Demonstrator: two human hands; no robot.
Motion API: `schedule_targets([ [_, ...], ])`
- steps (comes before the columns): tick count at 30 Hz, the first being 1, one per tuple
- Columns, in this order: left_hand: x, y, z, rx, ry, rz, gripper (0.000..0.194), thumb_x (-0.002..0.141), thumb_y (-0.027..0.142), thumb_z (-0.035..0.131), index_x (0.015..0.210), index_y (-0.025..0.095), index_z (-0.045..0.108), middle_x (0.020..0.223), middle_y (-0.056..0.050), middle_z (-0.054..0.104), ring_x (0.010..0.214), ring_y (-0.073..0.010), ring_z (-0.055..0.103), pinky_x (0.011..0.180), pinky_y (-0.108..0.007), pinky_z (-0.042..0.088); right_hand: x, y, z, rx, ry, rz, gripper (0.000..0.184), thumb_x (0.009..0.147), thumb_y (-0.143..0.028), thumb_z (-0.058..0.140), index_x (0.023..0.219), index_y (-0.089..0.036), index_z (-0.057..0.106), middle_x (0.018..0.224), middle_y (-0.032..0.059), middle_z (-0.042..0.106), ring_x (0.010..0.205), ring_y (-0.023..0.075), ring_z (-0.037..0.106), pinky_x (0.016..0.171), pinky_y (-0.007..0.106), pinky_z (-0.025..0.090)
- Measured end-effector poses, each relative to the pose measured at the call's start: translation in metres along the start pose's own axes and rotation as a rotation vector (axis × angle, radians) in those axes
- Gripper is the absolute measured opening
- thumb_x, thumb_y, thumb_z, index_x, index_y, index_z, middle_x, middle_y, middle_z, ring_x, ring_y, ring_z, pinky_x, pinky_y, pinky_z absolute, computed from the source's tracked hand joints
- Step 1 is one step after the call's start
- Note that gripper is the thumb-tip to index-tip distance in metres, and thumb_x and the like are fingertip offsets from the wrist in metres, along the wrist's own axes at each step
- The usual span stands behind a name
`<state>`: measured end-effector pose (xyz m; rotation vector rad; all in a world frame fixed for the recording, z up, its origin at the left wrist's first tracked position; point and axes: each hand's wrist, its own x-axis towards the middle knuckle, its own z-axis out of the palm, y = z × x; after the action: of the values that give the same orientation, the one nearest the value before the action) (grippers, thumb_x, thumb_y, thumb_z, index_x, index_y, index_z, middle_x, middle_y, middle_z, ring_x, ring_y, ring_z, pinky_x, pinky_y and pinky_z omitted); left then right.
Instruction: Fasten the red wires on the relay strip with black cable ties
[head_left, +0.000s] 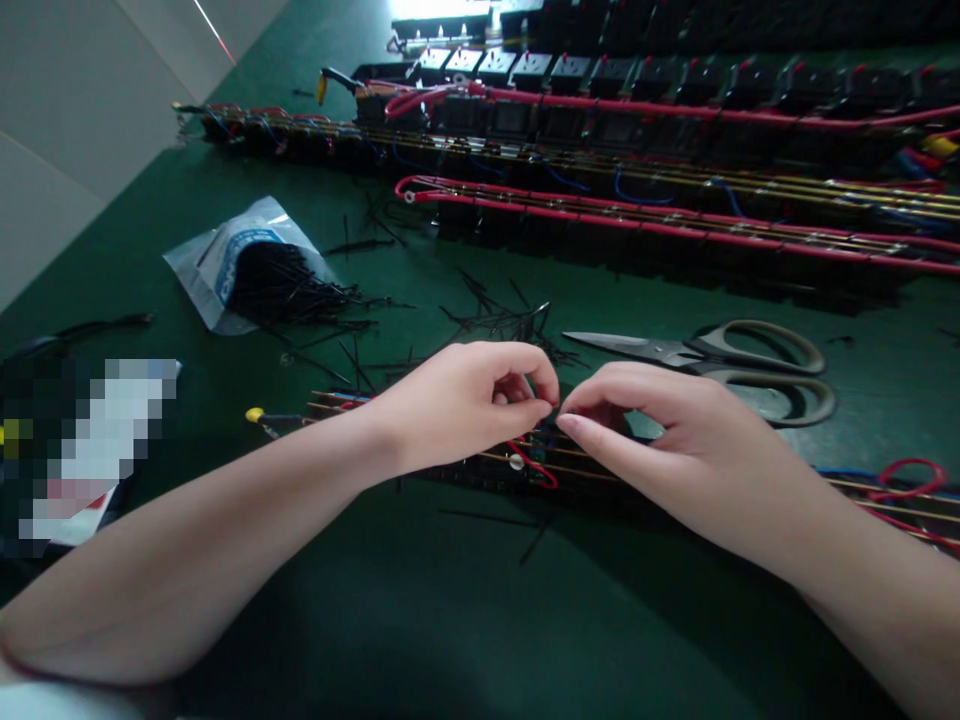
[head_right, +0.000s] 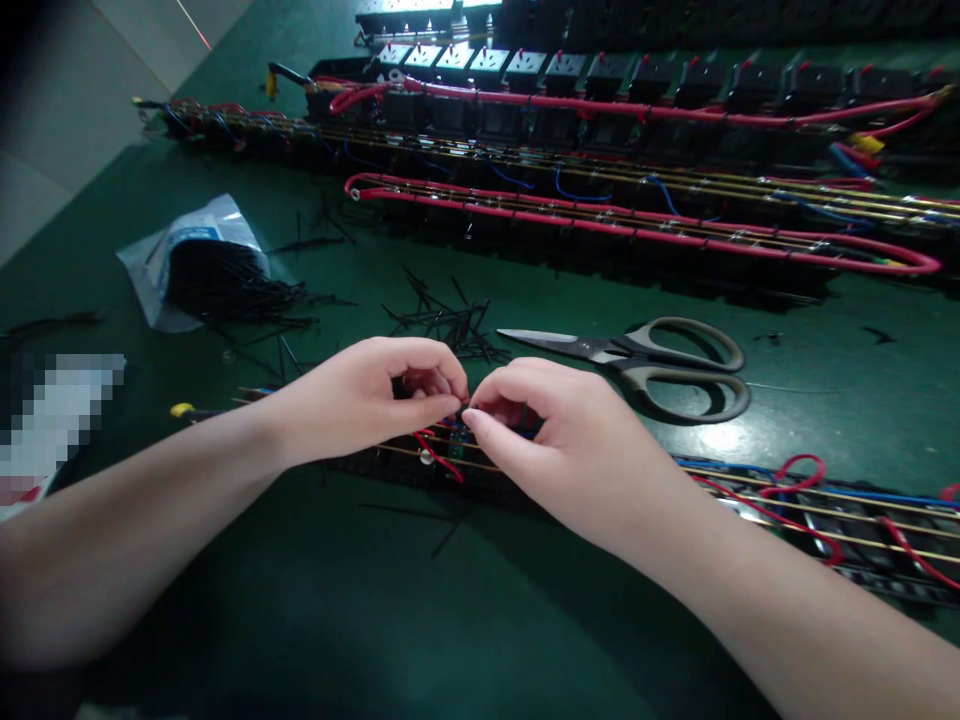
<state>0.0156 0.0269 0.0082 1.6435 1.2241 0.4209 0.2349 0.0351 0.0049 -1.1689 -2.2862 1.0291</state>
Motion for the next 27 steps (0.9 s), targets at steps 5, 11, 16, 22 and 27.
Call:
schedule_targets([
  [5,-0.0003,0.0011,0.0003,0.022,0.013,-0.002,0.008,0.091,0.021,0.066,0.091,0.021,0.074,0.08,0.005,0.066,0.072,-0.0096,0.057,0.065,-0.021,0.044,-0.0008,-0.0005,0.0001,0.006,0.0,0.019,0.023,0.095,-0.038,0.064,0.081,-0.023,0.076,0.071,0.0034,0.071,0.063,0.018,0.061,0.056,0.031,0.043],
  [11,-0.0012,-0.0002,0.0001,0.037,0.015,0.008,0.009,0.089,0.022,0.064,0.091,0.022,0.073,0.081,0.005,0.065,0.072,-0.0105,0.055,0.065,-0.023,0.042,-0.0008,-0.0009,0.0003,-0.003,-0.011,-0.006,0.022,0.096,-0.037,0.064,0.082,-0.024,0.076,0.073,0.0042,0.073,0.064,0.0188,0.063,0.055,0.032,0.044],
  [16,-0.0017,-0.0003,-0.0003,0.062,0.008,0.027,0.01,0.089,0.023,0.063,0.092,0.022,0.073,0.083,0.004,0.066,0.074,-0.0116,0.055,0.067,-0.024,0.042,-0.0001,0.0,-0.0016,-0.024,-0.003,-0.01,0.02,0.096,-0.035,0.065,0.082,-0.025,0.075,0.072,0.0041,0.074,0.063,0.0199,0.063,0.054,0.033,0.045],
  [22,-0.0018,0.0009,0.0,0.072,-0.002,0.03,0.01,0.089,0.022,0.062,0.091,0.022,0.073,0.082,0.005,0.066,0.074,-0.0112,0.053,0.067,-0.024,0.041,-0.0015,0.0022,0.0,-0.019,0.004,0.003,0.02,0.096,-0.036,0.066,0.082,-0.025,0.075,0.072,0.0037,0.073,0.063,0.0201,0.064,0.054,0.033,0.044],
  [27,-0.0026,0.0011,-0.0002,0.077,-0.002,0.029,0.01,0.09,0.023,0.063,0.092,0.022,0.073,0.081,0.006,0.066,0.072,-0.0099,0.053,0.066,-0.024,0.04,-0.0021,0.0014,0.0,-0.008,0.013,-0.001,0.019,0.095,-0.036,0.067,0.083,-0.025,0.076,0.071,0.0034,0.073,0.061,0.0191,0.063,0.052,0.032,0.043],
])
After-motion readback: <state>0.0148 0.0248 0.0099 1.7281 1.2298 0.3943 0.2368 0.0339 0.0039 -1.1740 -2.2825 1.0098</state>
